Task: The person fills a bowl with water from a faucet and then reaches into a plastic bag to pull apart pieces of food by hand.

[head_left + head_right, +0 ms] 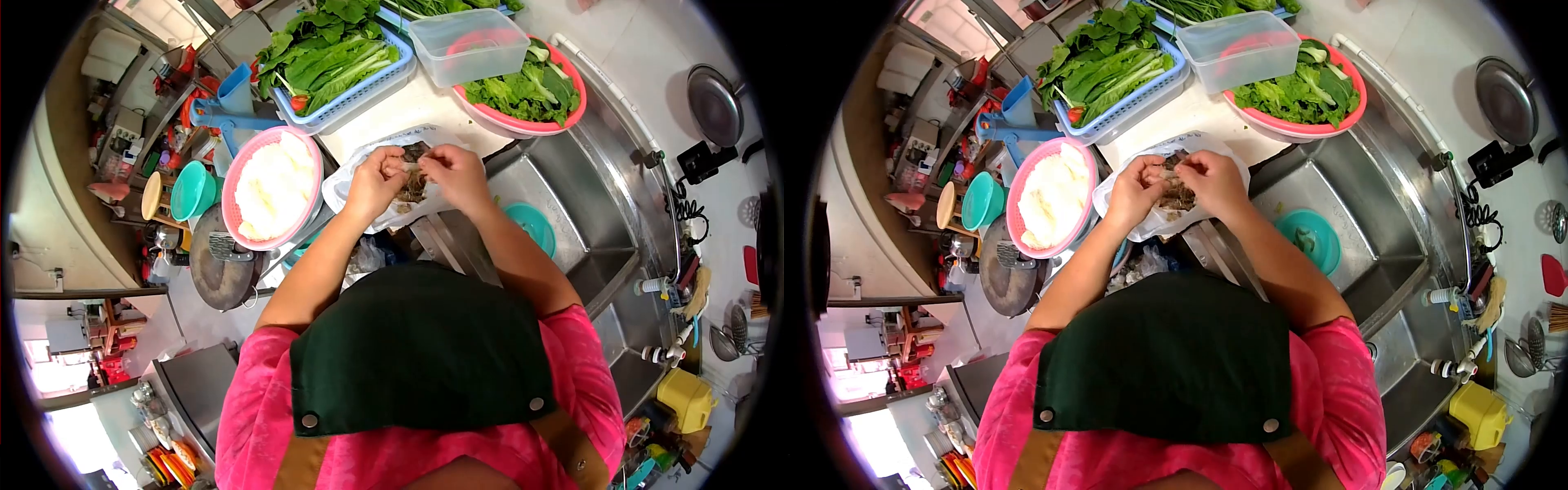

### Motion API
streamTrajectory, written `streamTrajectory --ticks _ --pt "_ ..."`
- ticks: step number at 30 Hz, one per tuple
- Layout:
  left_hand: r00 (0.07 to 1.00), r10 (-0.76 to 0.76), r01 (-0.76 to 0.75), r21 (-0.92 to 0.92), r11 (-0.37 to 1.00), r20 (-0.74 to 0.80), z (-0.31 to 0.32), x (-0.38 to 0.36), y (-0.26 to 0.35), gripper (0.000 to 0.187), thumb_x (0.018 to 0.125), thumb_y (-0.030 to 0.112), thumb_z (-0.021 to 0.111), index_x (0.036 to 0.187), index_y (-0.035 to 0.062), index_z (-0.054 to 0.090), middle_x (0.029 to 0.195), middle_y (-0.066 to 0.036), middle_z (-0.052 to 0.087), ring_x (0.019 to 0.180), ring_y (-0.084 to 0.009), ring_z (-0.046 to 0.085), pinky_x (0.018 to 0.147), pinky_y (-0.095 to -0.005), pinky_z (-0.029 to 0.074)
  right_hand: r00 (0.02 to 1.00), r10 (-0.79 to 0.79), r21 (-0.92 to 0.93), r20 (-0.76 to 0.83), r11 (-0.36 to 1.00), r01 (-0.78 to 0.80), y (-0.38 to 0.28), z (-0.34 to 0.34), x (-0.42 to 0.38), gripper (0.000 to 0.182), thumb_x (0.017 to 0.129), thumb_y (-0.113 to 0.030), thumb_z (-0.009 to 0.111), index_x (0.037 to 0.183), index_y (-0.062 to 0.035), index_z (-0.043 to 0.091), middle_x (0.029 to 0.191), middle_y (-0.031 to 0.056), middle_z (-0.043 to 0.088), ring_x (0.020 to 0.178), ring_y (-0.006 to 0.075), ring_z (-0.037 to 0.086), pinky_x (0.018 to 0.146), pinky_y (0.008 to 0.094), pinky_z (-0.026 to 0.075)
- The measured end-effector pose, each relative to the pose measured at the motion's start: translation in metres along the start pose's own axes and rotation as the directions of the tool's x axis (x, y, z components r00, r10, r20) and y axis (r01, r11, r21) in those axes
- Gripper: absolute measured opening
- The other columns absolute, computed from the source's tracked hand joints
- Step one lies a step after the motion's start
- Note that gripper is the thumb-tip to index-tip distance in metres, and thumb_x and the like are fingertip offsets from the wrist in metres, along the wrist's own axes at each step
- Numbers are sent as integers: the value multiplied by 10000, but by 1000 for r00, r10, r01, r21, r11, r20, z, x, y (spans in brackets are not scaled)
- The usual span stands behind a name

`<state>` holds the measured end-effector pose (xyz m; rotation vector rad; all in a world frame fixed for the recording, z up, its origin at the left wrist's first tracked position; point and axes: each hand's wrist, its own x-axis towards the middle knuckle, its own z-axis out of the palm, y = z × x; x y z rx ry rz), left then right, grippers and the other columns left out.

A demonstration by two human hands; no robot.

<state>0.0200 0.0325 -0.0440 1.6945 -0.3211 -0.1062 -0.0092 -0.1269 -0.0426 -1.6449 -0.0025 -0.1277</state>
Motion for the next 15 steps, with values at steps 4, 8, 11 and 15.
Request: streamTrajectory --ticks 4,8,11,15 --pt "970 -120 -27 585 811 212 -16 8 -29 185 735 13 531 896 50 615 827 -134 622 770 -226 605 684 -302 470 937 -181 -3 -300 982 189 -31 -47 -40 126 767 -85 606 829 23 587 669 18 576 574 57 482 497 196 376" --pt "958 -133 -148 834 532 254 -10 19 -60 167 752 58 507 868 60 628 811 -176 608 766 -306 587 682 -362 464 886 -123 -240 -447 971 13 11 -114 -75 127 770 -86 603 824 26 580 591 -6 514 526 58 438 483 195 356" --pt "954 -197 -97 852 515 227 3 26 -67 163 748 72 500 852 55 624 816 -170 608 780 -322 579 691 -379 461 886 -1 -482 -464 839 -252 80 -150 -100 229 763 -158 613 875 40 586 574 59 543 501 133 491 503 252 402" --pt "968 -177 -56 843 536 176 12 40 -91 149 710 114 577 840 55 616 816 -153 612 789 -303 586 700 -360 468 888 112 -642 -447 651 -405 117 -161 -120 379 748 -265 622 1016 0 582 674 156 603 589 273 578 601 326 456"
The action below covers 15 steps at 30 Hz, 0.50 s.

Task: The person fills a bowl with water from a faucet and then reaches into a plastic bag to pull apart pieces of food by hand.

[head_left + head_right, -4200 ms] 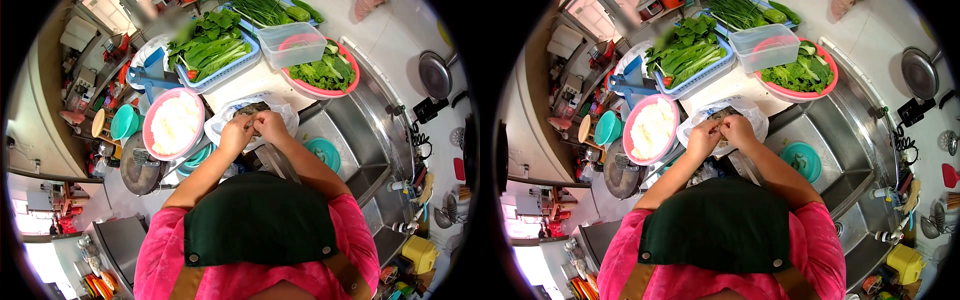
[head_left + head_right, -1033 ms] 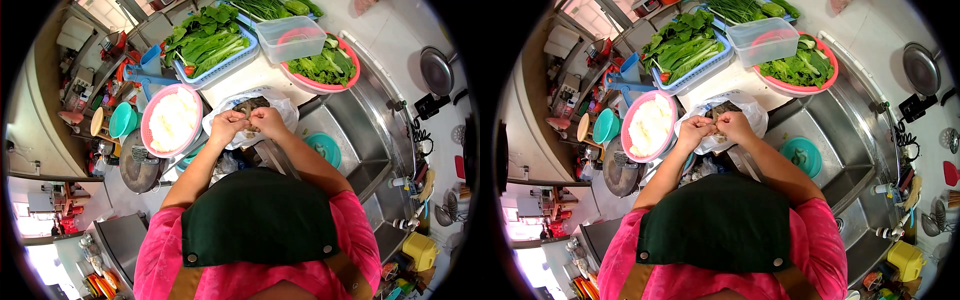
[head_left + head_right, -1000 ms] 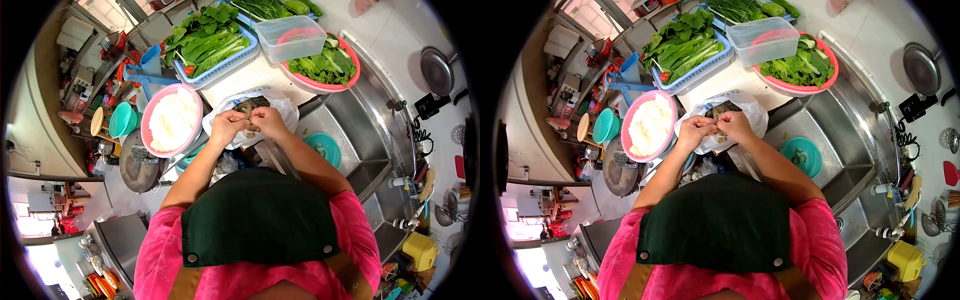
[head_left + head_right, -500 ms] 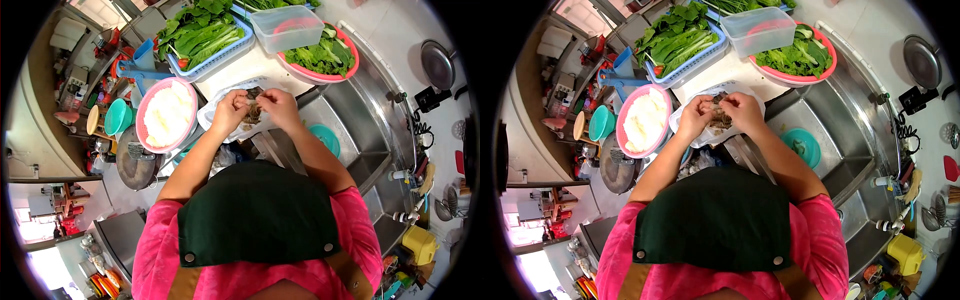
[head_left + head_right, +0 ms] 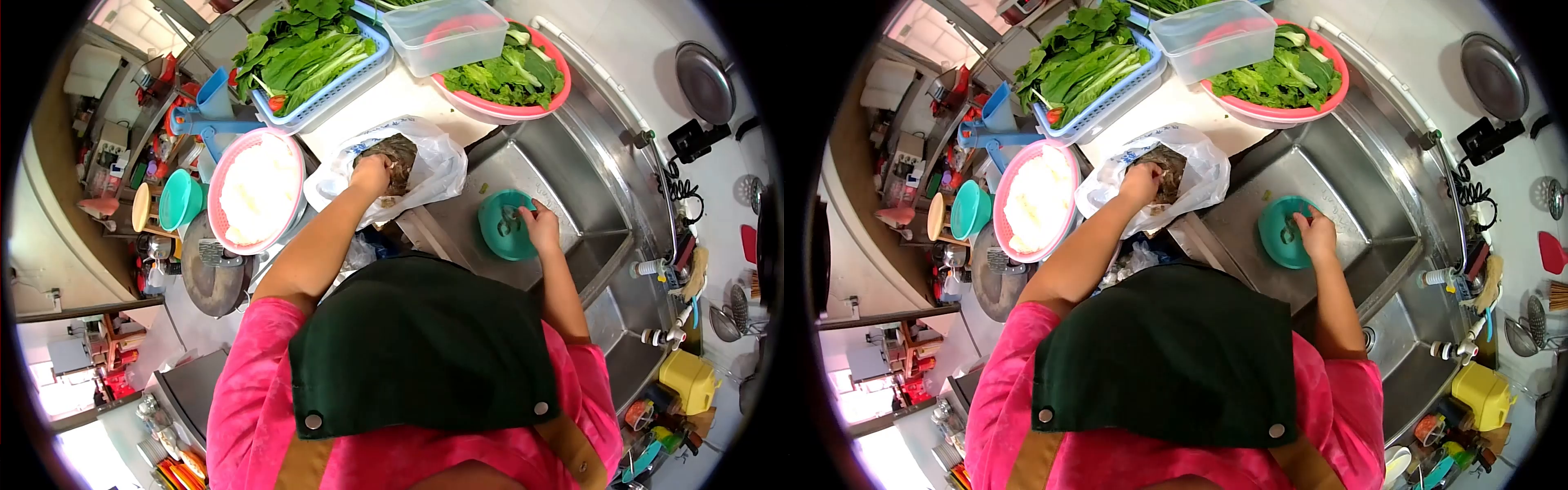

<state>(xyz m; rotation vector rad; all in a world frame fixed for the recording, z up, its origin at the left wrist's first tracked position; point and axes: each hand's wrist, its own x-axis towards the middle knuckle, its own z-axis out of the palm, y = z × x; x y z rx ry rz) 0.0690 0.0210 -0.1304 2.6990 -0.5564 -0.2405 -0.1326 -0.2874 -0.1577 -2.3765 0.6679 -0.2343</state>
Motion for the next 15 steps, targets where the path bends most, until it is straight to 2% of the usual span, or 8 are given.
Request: streamTrajectory --ticks 1,4,6,7,11,13,14,15 --pt "1000 4 -4 0 1000 2 -1 1 1 149 710 114 577 840 55 616 816 -153 612 789 -303 586 700 -360 468 1000 3 -1 -3 1000 -3 2 0 1 379 748 -265 622 1016 0 582 674 156 603 589 273 578 601 326 456" --pt "955 -165 144 104 984 246 -16 -4 15 249 627 204 669 830 69 622 828 -140 619 796 -271 597 715 -334 472 995 5 109 -102 994 6 -12 -6 1 310 760 -214 612 991 -8 592 668 136 603 583 226 579 585 296 457" --pt "928 -200 156 160 975 314 -11 -1 12 256 621 213 666 832 76 622 845 -137 617 808 -267 594 718 -334 471 972 -116 319 -202 931 177 -41 -20 2 223 770 -131 596 951 -1 597 704 117 609 609 177 581 580 265 455" --pt "896 -237 166 211 963 377 -8 0 10 263 614 221 663 834 83 623 863 -135 616 820 -262 592 720 -335 471 972 -116 319 -203 931 178 -60 -27 0 223 770 -131 596 951 -1 597 704 117 609 609 177 581 580 265 455" --pt "923 -195 142 177 974 332 -9 -5 11 264 606 234 657 826 91 625 856 -129 618 819 -260 593 712 -340 472 893 -405 490 -196 748 447 -144 -45 -11 127 772 -57 578 885 -2 597 764 104 611 658 146 577 603 253 452" --pt "902 -191 137 163 977 386 -24 -11 25 320 656 222 623 898 13 607 949 -155 602 899 -263 580 774 -344 462 858 -497 560 -129 678 477 -177 -41 -15 119 774 -61 570 873 0 591 776 118 612 676 191 590 620 272 461" --pt "903 -191 138 162 977 384 -22 -13 26 320 656 222 623 898 13 607 949 -155 602 899 -263 580 774 -344 462 826 -553 535 -111 667 519 -187 -31 -14 122 765 -39 548 872 3 587 802 132 607 707 226 589 638 287 463" --pt "941 -171 139 129 982 292 -19 -15 26 310 658 213 617 889 7 604 938 -159 604 892 -264 581 770 -345 463 789 -608 509 -93 652 562 -196 -20 -11 130 756 -17 526 871 6 582 829 147 603 738 262 588 655 303 465"
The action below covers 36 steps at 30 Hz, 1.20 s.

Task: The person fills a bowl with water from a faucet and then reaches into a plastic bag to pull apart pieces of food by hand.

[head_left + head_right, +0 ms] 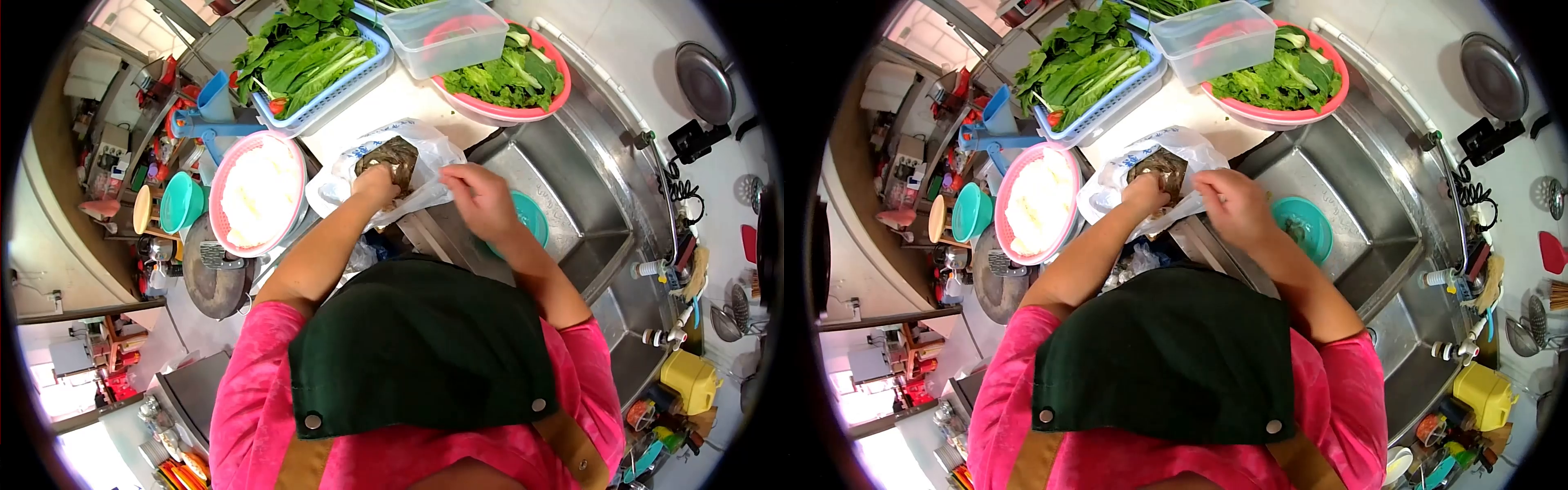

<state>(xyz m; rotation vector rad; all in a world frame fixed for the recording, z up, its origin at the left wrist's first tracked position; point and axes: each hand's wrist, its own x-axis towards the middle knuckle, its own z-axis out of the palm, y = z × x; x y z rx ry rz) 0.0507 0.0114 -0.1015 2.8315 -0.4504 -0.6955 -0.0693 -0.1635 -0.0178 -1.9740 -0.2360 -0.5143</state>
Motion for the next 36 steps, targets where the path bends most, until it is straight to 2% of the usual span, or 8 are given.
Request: streamTrajectory --ticks 6,13,16,20,22,30,32,36 --pt "995 -70 58 -161 985 -76 16 20 -2 307 649 214 626 862 -6 602 908 -170 609 870 -260 588 750 -338 468 979 -53 -57 196 996 65 44 68 29 255 741 16 439 952 -3 581 1001 165 574 903 313 554 792 335 437" --pt "992 -117 122 -202 972 39 13 24 -12 381 622 252 641 883 -23 605 908 -193 603 859 -276 590 747 -336 469 729 556 -317 398 829 -460 88 96 41 230 756 -113 461 901 -14 610 893 193 594 845 341 564 759 374 440" --pt "998 -60 53 -234 971 -22 14 24 -16 380 608 261 649 854 -24 603 865 -190 609 806 -292 595 713 -343 471 721 533 -390 442 838 -381 92 98 48 262 803 -159 462 946 18 592 741 157 617 581 208 607 575 325 481" --pt "971 -31 -115 -576 810 -237 2 13 -21 152 626 142 661 660 35 558 611 -62 569 541 -146 525 524 -262 435 769 532 -235 354 847 -477 99 107 46 244 782 -182 528 908 9 613 764 155 622 606 190 598 572 305 464" --pt "993 21 -111 -878 465 -114 -4 3 -21 107 662 79 657 675 39 558 637 -16 570 546 -89 508 494 -226 412 851 489 -21 192 869 -495 104 112 39 240 751 -197 588 871 8 619 741 137 621 620 175 580 571 287 445" --pt "955 -97 -167 -779 604 -280 -1 -22 -42 275 667 101 690 903 18 576 720 -36 591 604 -101 532 592 -234 446 893 368 -137 258 929 -344 81 104 30 206 708 -184 604 817 -9 602 728 161 603 692 291 593 621 348 459" --pt "867 144 -470 -687 554 -477 -7 -28 -42 289 683 75 672 935 12 547 743 -42 592 644 -99 544 627 -236 452 909 317 -173 270 945 -278 78 105 26 191 709 -162 598 823 -10 592 734 159 603 693 298 590 621 354 459" --pt "936 233 -339 -855 393 -264 -14 -34 -39 215 690 -4 633 890 11 555 763 -32 595 679 -88 542 641 -220 454 948 199 -36 249 980 -196 68 104 25 164 707 -105 590 841 -11 576 760 162 605 702 301 589 627 355 463"
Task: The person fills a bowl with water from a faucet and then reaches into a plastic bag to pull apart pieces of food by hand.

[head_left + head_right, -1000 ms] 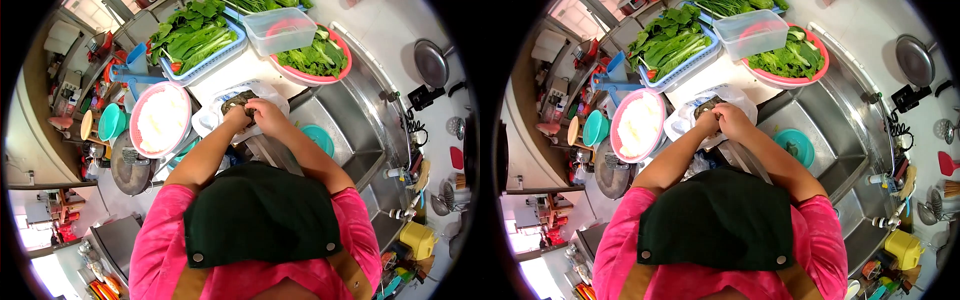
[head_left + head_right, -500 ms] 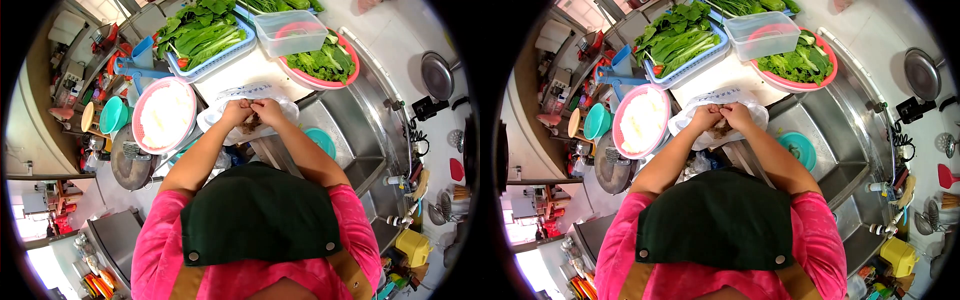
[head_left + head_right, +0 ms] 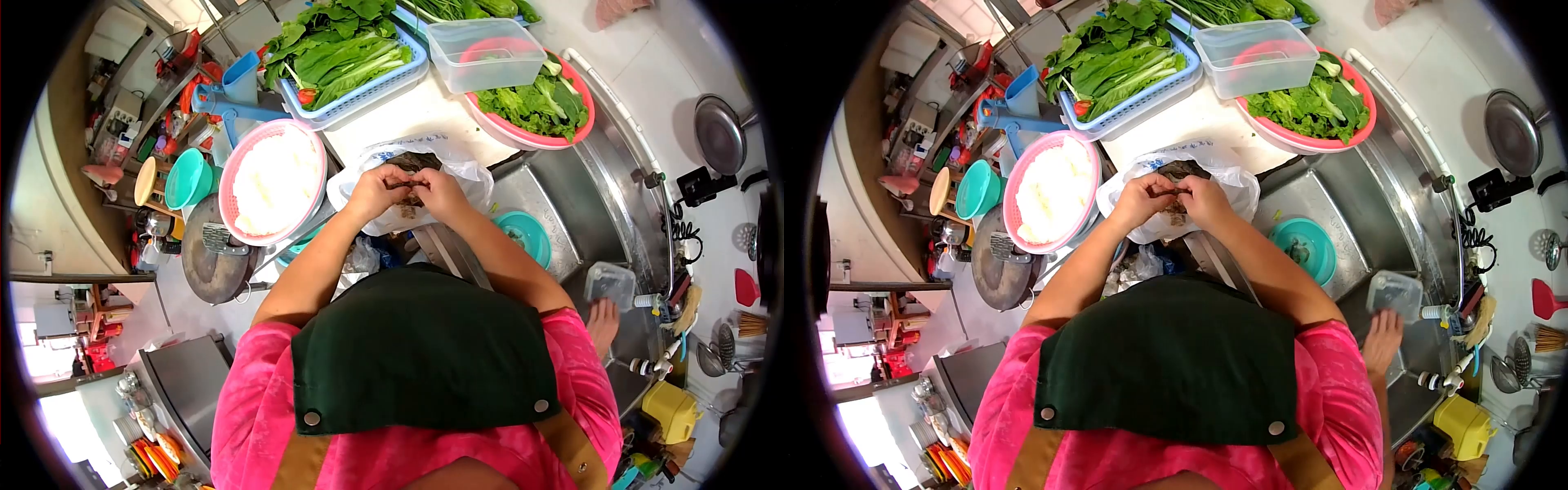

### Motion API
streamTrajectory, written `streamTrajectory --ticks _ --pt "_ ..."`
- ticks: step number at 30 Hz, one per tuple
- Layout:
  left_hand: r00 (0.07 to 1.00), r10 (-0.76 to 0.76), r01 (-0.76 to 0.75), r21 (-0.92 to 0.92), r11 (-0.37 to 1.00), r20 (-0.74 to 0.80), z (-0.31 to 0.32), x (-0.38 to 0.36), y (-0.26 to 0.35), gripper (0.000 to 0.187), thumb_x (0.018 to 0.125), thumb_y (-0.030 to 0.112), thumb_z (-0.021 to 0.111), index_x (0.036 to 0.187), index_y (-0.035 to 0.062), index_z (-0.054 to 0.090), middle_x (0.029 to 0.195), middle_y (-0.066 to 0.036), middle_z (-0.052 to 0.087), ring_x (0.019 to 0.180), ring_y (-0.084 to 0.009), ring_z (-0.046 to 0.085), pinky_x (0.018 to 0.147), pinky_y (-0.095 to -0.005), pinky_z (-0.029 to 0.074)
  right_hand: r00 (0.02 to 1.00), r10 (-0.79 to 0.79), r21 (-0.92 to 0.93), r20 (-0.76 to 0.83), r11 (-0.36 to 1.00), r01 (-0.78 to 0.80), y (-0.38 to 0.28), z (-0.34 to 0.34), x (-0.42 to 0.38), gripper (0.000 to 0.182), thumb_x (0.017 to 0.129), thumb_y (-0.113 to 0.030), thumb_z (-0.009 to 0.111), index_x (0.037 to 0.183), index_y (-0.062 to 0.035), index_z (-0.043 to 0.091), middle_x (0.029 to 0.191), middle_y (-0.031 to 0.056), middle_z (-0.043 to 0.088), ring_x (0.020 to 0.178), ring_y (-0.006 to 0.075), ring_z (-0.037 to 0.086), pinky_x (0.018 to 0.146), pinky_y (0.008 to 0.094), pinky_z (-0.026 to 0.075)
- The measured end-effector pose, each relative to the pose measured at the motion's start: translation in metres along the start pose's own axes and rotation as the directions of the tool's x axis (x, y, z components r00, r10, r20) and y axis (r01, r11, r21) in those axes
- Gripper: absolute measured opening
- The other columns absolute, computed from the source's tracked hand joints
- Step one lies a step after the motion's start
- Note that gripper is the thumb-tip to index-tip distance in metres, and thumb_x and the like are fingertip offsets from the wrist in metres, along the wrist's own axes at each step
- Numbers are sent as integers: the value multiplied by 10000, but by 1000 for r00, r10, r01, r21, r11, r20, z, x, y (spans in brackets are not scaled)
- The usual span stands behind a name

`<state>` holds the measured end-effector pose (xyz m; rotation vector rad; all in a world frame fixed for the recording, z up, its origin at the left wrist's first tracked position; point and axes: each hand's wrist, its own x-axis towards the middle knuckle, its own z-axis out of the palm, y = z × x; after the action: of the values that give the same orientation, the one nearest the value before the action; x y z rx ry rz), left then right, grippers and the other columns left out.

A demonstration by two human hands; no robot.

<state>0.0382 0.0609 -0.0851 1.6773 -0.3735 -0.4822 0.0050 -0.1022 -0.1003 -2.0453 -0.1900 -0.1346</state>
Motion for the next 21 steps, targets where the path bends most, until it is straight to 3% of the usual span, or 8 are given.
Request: streamTrajectory --ticks 4,6,9,16,18,20,21 --pt "999 -10 14 76 997 -48 3 -4 9 198 693 -16 620 880 9 561 774 -32 601 693 -89 552 631 -216 460 999 28 156 -28 987 -23 -12 -2 0 155 700 -69 590 839 -2 574 758 165 604 704 295 594 625 341 465" --pt "994 70 -50 223 974 -79 4 -8 17 160 697 -33 603 845 8 559 762 -30 598 698 -86 557 618 -218 465 1000 15 129 -19 992 -13 -18 -8 0 149 698 -59 587 832 5 574 757 168 604 700 292 595 622 337 466" --pt "996 65 -59 93 994 -68 6 -11 25 151 693 -35 606 831 6 560 752 -24 594 688 -83 554 615 -215 462 1000 1 59 17 998 -2 -25 -13 0 141 700 -56 582 824 9 573 756 168 604 695 289 596 618 333 468" --pt "996 66 -63 53 997 -63 5 -13 28 129 667 2 641 776 3 570 724 -16 592 668 -77 531 630 -205 438 999 -43 188 11 981 40 -25 -10 -4 120 698 -35 567 806 17 574 738 164 607 669 273 602 601 320 469" --pt "963 222 -146 395 907 -155 10 -14 35 105 648 16 640 728 15 572 689 -36 594 645 -92 545 608 -218 439 1000 -19 239 16 971 15 -24 -10 -4 116 699 -34 567 802 18 575 736 162 609 663 263 604 598 316 468" --pt "953 252 -150 463 873 -166 12 -14 39 117 627 36 650 719 20 580 684 -53 595 641 -121 556 623 -236 441 1000 -2 190 18 982 -1 -21 -9 -5 118 731 -9 566 843 30 567 726 80 610 623 84 536 559 233 439" --pt "943 282 -151 528 835 -175 12 -14 40 130 606 55 659 710 25 587 679 -70 596 637 -150 567 637 -254 442 1000 -3 190 18 982 -1 -23 -10 -5 118 731 -9 566 843 30 567 726 80 610 623 84 536 559 233 439"
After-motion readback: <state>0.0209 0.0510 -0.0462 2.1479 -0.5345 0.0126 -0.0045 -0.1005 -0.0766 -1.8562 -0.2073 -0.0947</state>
